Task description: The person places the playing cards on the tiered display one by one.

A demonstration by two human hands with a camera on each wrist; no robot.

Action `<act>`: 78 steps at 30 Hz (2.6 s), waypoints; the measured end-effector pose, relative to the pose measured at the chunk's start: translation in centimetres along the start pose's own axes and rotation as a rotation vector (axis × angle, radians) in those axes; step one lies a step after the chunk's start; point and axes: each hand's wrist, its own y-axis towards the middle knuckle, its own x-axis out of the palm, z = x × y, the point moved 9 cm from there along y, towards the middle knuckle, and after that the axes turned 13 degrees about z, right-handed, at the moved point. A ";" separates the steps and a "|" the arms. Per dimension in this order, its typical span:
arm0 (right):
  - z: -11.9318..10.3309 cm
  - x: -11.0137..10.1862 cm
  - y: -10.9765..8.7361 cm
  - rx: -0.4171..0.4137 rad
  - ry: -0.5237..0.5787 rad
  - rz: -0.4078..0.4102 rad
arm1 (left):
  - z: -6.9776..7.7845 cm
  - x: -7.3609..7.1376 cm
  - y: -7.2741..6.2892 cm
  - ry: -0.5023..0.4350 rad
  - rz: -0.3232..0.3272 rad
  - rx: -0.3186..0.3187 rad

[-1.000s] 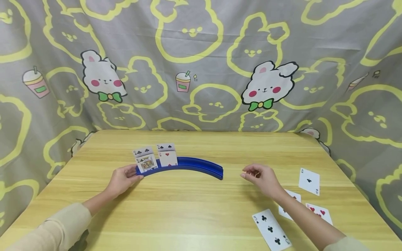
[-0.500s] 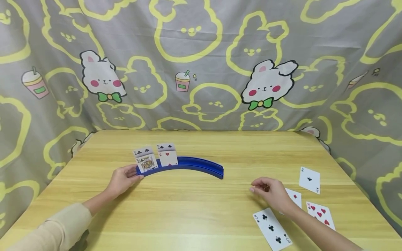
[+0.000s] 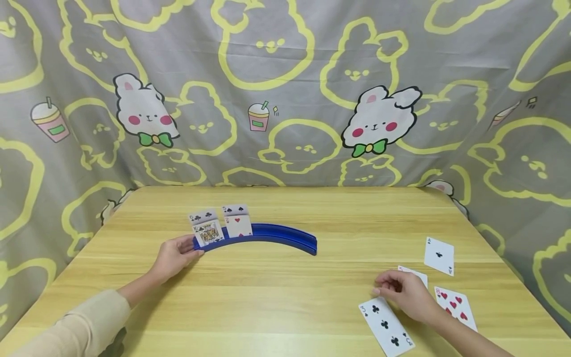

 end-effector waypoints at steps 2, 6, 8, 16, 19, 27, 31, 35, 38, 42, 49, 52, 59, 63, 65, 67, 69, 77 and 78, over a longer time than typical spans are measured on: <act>0.1 0.0 -0.2 -0.014 -0.014 -0.012 | 0.0 0.0 0.0 0.002 -0.001 -0.002; 0.1 0.2 -0.4 -0.024 -0.016 -0.061 | 0.1 -0.1 -0.1 0.011 0.000 -0.005; 0.3 0.3 -0.5 -0.003 -0.018 -0.094 | 0.1 -0.1 -0.1 0.015 0.000 -0.008; 0.8 0.5 -0.8 0.020 -0.055 -0.133 | 0.1 0.0 0.0 0.008 -0.003 -0.003; 0.8 0.4 -0.8 -0.002 -0.057 -0.117 | 0.1 0.0 0.0 0.010 -0.004 -0.007; 0.6 0.8 -0.9 -0.006 -0.063 -0.166 | 0.1 0.0 0.1 0.005 -0.003 -0.013; 0.4 0.9 -0.8 -0.014 -0.074 -0.171 | 0.3 0.0 0.1 0.006 0.003 -0.003; 0.1 1.0 -0.8 -0.017 -0.088 -0.167 | 0.3 0.0 0.1 0.010 0.003 -0.003; 0.1 1.0 -0.7 -0.007 -0.103 -0.171 | 0.3 0.0 0.0 0.009 0.001 -0.009; -0.1 1.0 -0.3 -0.016 -0.107 -0.146 | 0.2 -0.1 0.0 0.012 0.000 -0.013; -0.6 0.9 0.8 0.010 -0.039 -0.098 | 0.2 -0.2 0.0 0.011 0.000 0.000; -0.5 1.0 0.9 0.061 -0.028 -0.093 | 0.2 -0.1 0.0 0.002 0.001 -0.002; -0.5 1.3 1.1 0.109 -0.010 -0.062 | 0.2 0.0 -0.1 0.001 -0.005 -0.001; -0.5 1.5 1.3 0.150 -0.004 -0.051 | 0.2 0.0 -0.1 0.001 -0.007 0.000; -0.7 1.4 1.6 0.159 -0.007 -0.033 | 0.2 0.0 -0.1 -0.001 -0.007 0.000; -0.9 1.3 1.8 0.161 -0.002 -0.011 | 0.2 0.0 -0.1 -0.005 -0.006 -0.001; -1.0 1.2 2.0 0.164 0.001 0.015 | 0.2 0.0 -0.1 -0.003 -0.005 -0.001; -2.0 0.8 2.7 0.148 0.051 0.103 | 0.1 0.1 0.0 -0.002 -0.005 -0.007; -2.1 0.7 2.7 0.143 0.061 0.113 | 0.1 0.1 0.0 -0.004 -0.005 -0.007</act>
